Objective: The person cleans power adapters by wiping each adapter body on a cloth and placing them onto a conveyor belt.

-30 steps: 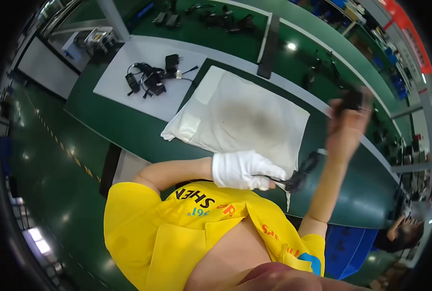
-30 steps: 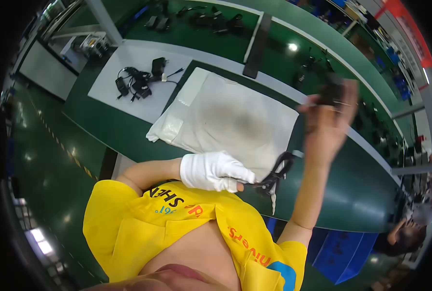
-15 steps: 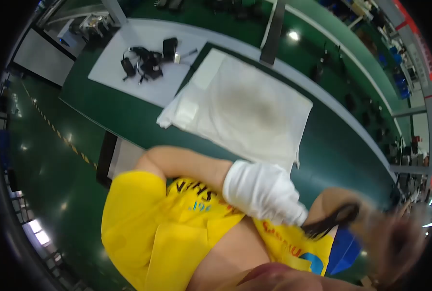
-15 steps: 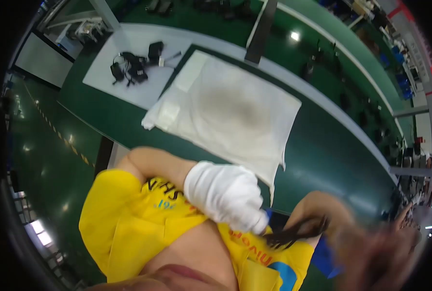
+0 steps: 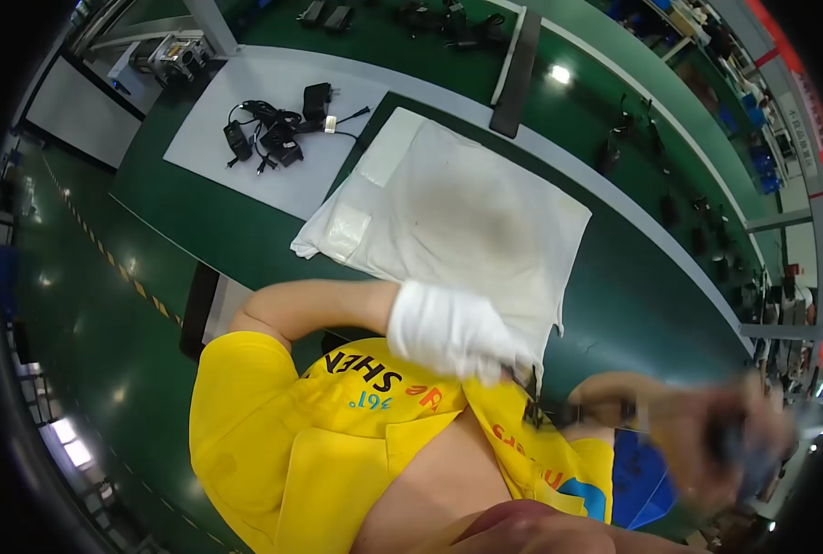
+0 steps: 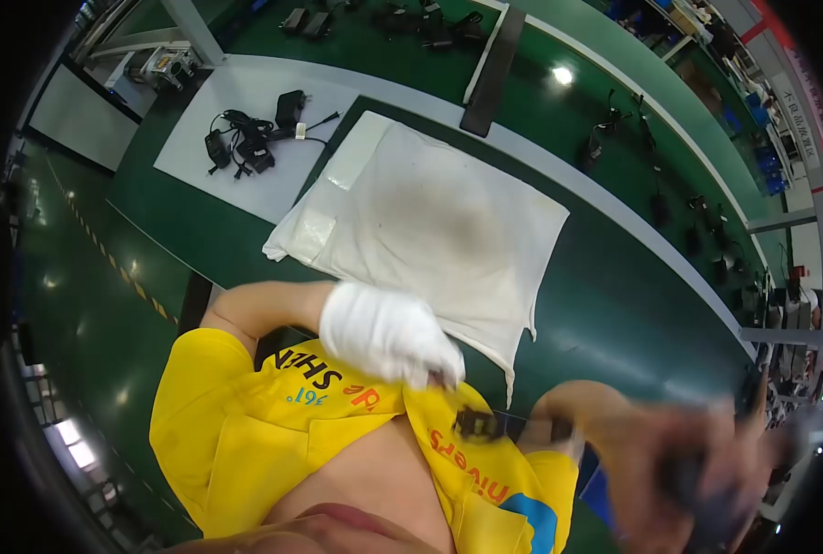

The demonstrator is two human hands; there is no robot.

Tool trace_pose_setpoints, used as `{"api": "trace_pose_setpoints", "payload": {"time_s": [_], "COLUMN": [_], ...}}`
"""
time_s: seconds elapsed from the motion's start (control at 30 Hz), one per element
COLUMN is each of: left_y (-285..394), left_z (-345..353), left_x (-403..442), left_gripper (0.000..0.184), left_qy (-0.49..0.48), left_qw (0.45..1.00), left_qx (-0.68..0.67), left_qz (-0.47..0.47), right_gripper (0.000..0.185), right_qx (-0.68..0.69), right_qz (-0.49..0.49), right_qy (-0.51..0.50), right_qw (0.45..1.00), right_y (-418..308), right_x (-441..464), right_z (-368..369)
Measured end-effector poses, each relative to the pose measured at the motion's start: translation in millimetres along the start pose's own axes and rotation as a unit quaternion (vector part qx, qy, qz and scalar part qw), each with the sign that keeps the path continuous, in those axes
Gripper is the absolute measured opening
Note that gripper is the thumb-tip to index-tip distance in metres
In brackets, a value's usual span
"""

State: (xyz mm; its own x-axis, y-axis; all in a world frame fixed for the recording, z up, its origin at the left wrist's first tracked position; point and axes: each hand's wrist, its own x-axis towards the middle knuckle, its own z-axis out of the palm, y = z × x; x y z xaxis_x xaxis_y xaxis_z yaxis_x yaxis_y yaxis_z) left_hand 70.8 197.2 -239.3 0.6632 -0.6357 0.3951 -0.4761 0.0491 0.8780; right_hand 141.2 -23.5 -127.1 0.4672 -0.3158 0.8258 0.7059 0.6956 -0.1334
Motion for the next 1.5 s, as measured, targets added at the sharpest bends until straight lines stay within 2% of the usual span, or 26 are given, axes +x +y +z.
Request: {"api": "trace_pose_setpoints", "payload": {"time_s": [0.03,0.07,0.1,0.17,0.2,0.23,0.3,0.37,0.4,0.43,0.5,0.57,0.63,0.7,0.77,0.9,0.93,0.97,1.03,1.07,1.1,1.17,1.33,1.43,1.47,1.5], "left_y": [-4.3,-3.6,-3.4,-56.9,-59.2,-62.1,-112.9,-111.1,-119.2,-127.4,-136.8,-147.2,-177.0,-206.3,-225.4,-238.9,-236.8,-241.6,-239.0,-242.0,-248.4,-242.6,-228.5,-241.8,-254.4,-265.5], "left_z": [-14.0,-35.2,-61.5,-108.4,-135.1,-164.2,-233.0,-270.9,-295.9,-318.6,-344.8,-344.4,-336.7,-335.2,-329.3,-336.5,-338.7,-341.8,-342.2,-342.8,-342.0,-333.5,-328.1,-338.1,-340.1,-341.9], "left_x": [-3.4,-3.5,-3.7,-23.1,-12.7,1.0,15.8,46.1,62.4,76.2,93.7,88.7,78.4,67.3,59.5,45.0,45.8,44.1,37.9,32.4,25.4,22.2,51.2,66.3,65.8,60.3], "left_gripper": [0.012,0.015,0.019,0.027,0.028,0.030,0.034,0.036,0.037,0.039,0.045,0.050,0.052,0.057,0.059,0.054,0.055,0.057,0.060,0.060,0.060,0.061,0.059,0.051,0.049,0.047], "left_qy": [-0.011,-0.038,-0.062,0.011,0.015,0.020,0.055,0.316,0.390,0.454,0.517,0.465,0.376,0.330,0.292,0.228,0.263,0.306,0.312,0.309,0.314,0.313,0.305,0.249,0.219,0.221], "left_qw": [0.996,0.979,0.943,0.939,0.899,0.850,0.795,0.804,0.813,0.810,0.759,0.727,0.672,0.663,0.615,0.619,0.626,0.633,0.622,0.620,0.612,0.606,0.618,0.625,0.594,0.605], "left_qx": [-0.021,0.070,0.161,0.248,0.297,0.344,0.493,0.420,0.397,0.367,0.395,0.492,0.557,0.482,0.507,0.538,0.525,0.513,0.492,0.496,0.516,0.535,0.573,0.539,0.542,0.542], "left_qz": [-0.089,-0.187,-0.284,-0.240,-0.321,-0.399,-0.348,-0.280,-0.172,-0.061,0.018,-0.112,-0.310,-0.468,-0.529,-0.525,-0.512,-0.493,-0.524,-0.524,-0.511,-0.499,-0.444,-0.506,-0.553,-0.540], "right_gripper": [0.014,0.024,0.037,0.039,0.041,0.038,0.037,0.043,0.044,0.044,0.044,0.043,0.040,0.039,0.035,0.045,0.056,0.056,0.068,0.076,0.076,0.078,0.077,0.076,0.074,0.073], "right_qx": [0.048,-0.168,-0.377,-0.331,-0.466,-0.409,-0.562,-0.569,-0.595,-0.584,-0.554,-0.621,-0.658,-0.641,-0.647,-0.650,-0.637,-0.638,-0.624,-0.608,-0.606,-0.625,-0.634,-0.634,-0.638,-0.642], "right_qz": [0.115,0.178,0.208,0.340,0.357,0.431,0.390,0.407,0.374,0.353,0.318,0.246,0.266,0.290,0.314,0.383,0.388,0.390,0.231,0.236,0.237,0.138,0.159,0.125,0.121,0.118], "right_qy": [0.112,0.035,-0.063,-0.072,-0.177,-0.165,-0.262,-0.246,-0.235,-0.178,-0.058,-0.063,-0.125,-0.196,-0.180,-0.226,-0.243,-0.242,-0.271,-0.246,-0.241,-0.254,-0.221,-0.247,-0.257,-0.267], "right_qw": [0.986,0.969,0.900,0.877,0.790,0.787,0.681,0.671,0.671,0.709,0.768,0.741,0.693,0.683,0.671,0.616,0.620,0.618,0.696,0.717,0.720,0.725,0.724,0.722,0.716,0.708], "right_y": [30.0,54.8,79.5,130.0,149.9,164.0,202.2,242.9,256.7,280.2,323.2,354.9,369.8,381.7,373.5,353.8,348.9,345.6,339.9,340.5,340.9,340.5,348.4,348.1,348.0,347.7], "right_x": [-2.5,-10.6,-18.6,-51.8,-63.4,-78.1,-95.6,-96.2,-88.8,-89.6,-92.3,-99.7,-112.8,-136.9,-144.2,-145.2,-147.9,-154.8,-170.8,-172.4,-172.2,-172.4,-177.5,-177.9,-178.8,-179.6], "right_z": [7.0,-19.1,-45.0,-110.0,-144.9,-150.9,-172.9,-168.1,-151.1,-152.7,-158.2,-168.8,-175.3,-193.1,-176.7,-150.1,-149.1,-155.0,-160.1,-156.7,-154.3,-153.4,-157.3,-157.6,-155.7,-154.2]}}
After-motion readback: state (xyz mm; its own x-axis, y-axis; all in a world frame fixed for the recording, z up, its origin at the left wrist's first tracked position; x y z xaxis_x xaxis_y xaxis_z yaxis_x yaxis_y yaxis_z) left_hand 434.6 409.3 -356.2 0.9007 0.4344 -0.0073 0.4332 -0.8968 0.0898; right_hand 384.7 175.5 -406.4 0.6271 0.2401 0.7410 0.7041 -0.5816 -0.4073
